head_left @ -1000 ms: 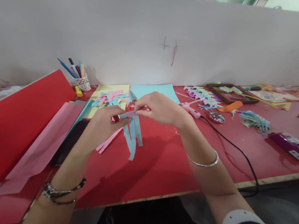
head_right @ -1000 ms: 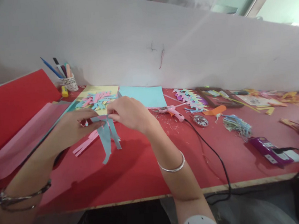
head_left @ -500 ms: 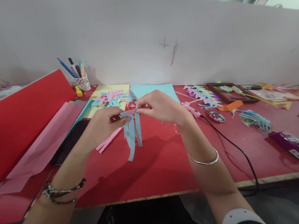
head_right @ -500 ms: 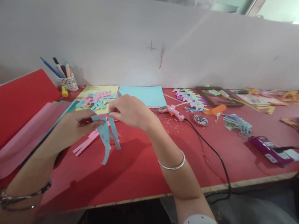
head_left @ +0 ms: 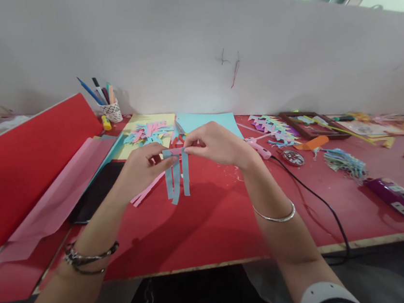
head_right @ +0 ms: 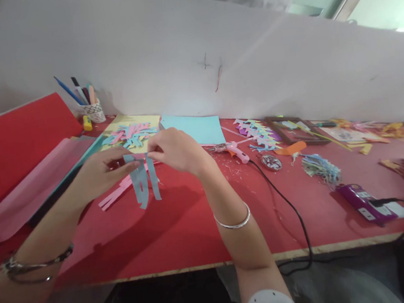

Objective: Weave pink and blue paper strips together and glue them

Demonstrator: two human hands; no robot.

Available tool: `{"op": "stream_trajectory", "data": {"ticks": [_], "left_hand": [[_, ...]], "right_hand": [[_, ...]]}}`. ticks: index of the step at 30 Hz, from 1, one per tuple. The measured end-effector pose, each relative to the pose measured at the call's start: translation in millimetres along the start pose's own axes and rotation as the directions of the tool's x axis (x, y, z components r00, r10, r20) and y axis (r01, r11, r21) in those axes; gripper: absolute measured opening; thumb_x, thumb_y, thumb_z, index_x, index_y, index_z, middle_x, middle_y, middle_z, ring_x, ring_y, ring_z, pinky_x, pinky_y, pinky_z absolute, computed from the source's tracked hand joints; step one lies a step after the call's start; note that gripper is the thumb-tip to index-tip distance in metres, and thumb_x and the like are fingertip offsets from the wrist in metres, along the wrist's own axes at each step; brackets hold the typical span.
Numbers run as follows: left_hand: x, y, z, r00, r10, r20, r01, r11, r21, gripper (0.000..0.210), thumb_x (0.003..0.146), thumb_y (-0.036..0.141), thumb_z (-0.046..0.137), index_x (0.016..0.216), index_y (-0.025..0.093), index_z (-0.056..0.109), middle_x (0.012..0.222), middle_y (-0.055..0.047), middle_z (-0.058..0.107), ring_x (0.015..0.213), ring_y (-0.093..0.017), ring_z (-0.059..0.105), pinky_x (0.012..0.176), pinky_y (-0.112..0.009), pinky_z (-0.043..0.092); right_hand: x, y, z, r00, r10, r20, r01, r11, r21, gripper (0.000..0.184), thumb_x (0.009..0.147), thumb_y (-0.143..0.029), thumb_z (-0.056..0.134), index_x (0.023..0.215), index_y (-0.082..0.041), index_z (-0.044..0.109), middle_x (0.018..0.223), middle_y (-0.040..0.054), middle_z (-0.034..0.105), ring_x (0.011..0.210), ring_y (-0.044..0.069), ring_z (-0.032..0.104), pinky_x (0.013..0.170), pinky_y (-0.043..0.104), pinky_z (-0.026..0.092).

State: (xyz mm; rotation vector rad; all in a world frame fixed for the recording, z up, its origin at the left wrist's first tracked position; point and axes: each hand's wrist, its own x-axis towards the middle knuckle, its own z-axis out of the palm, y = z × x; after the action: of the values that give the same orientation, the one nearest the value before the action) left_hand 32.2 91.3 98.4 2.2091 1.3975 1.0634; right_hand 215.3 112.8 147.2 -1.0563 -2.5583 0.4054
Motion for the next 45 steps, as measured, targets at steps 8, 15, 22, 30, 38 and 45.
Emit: {"op": "stream_trajectory", "data": {"ticks": [8, 15, 22, 30, 38, 45], "left_hand": [[-2.5, -5.0, 4.2, 0.997, -0.070, -0.031, 0.070, 0.998, -0.008, 0.028, 0.072, 0.041, 0.049, 0.054, 0.020, 0.046, 0.051, 0.005, 0.036, 0.050, -0.010, 0.033, 0.047, -0.024, 0.027], [-5.8, 1.8, 5.2, 0.993, -0.106, -0.047, 0.102, 0.992, -0.079, 0.027, 0.071, 0.040, 0.051, 0.054, 0.019, 0.045, 0.051, 0.005, 0.034, 0.049, -0.009, 0.032, 0.045, -0.023, 0.026], [-5.7, 1.7, 6.0, 0.993, -0.103, -0.062, 0.091, 0.983, -0.162, 0.019, 0.071, 0.038, 0.054, 0.068, 0.020, 0.058, 0.055, 0.004, 0.047, 0.049, -0.009, 0.039, 0.046, -0.022, 0.033], [-2.9, 0.6, 3.5, 0.993, -0.079, -0.093, 0.065, 0.988, -0.141, 0.025, 0.074, 0.042, 0.052, 0.073, 0.021, 0.066, 0.071, -0.001, 0.065, 0.060, -0.012, 0.051, 0.053, -0.023, 0.038], [-2.4, 1.2, 2.0, 0.995, -0.064, -0.079, 0.055, 0.993, -0.109, 0.024, 0.073, 0.041, 0.052, 0.067, 0.021, 0.065, 0.066, -0.001, 0.064, 0.056, -0.012, 0.048, 0.051, -0.023, 0.036], [-1.4, 3.3, 1.7, 0.952, -0.227, -0.205, 0.199, 0.969, -0.149, 0.019, 0.071, 0.037, 0.055, 0.066, 0.021, 0.065, 0.053, 0.003, 0.055, 0.048, -0.010, 0.042, 0.045, -0.022, 0.033]], "right_hand": [[-0.5, 0.3, 0.1, 1.000, 0.005, -0.008, -0.005, 1.000, 0.014, 0.018, 0.079, -0.020, 0.047, 0.067, -0.014, 0.059, 0.061, -0.0016, 0.051, 0.058, 0.007, 0.039, 0.059, 0.023, 0.026], [-0.2, -1.2, -1.4, 0.999, 0.029, -0.014, -0.029, 0.999, 0.018, 0.018, 0.078, -0.019, 0.048, 0.065, -0.014, 0.060, 0.061, -0.0013, 0.053, 0.057, 0.007, 0.040, 0.058, 0.023, 0.027], [0.2, -0.2, -1.5, 1.000, 0.022, -0.018, -0.022, 1.000, 0.017, 0.019, 0.078, -0.020, 0.048, 0.067, -0.013, 0.062, 0.060, -0.0011, 0.053, 0.057, 0.006, 0.040, 0.058, 0.023, 0.027], [0.0, 1.1, -0.8, 1.000, 0.006, 0.007, -0.006, 1.000, 0.019, 0.018, 0.078, -0.019, 0.049, 0.069, -0.013, 0.062, 0.062, -0.0010, 0.053, 0.057, 0.006, 0.039, 0.058, 0.023, 0.026], [0.4, 2.5, 0.4, 0.998, 0.027, 0.048, -0.029, 0.999, 0.041, 0.017, 0.078, -0.020, 0.048, 0.070, -0.014, 0.061, 0.065, -0.0009, 0.055, 0.059, 0.007, 0.041, 0.059, 0.023, 0.027], [-0.8, 4.2, 1.7, 0.945, 0.065, -0.320, -0.091, 0.994, -0.066, 0.019, 0.077, -0.032, 0.054, 0.089, -0.018, 0.054, 0.096, 0.0053, 0.053, 0.092, 0.018, 0.043, 0.080, 0.031, 0.030]]}}
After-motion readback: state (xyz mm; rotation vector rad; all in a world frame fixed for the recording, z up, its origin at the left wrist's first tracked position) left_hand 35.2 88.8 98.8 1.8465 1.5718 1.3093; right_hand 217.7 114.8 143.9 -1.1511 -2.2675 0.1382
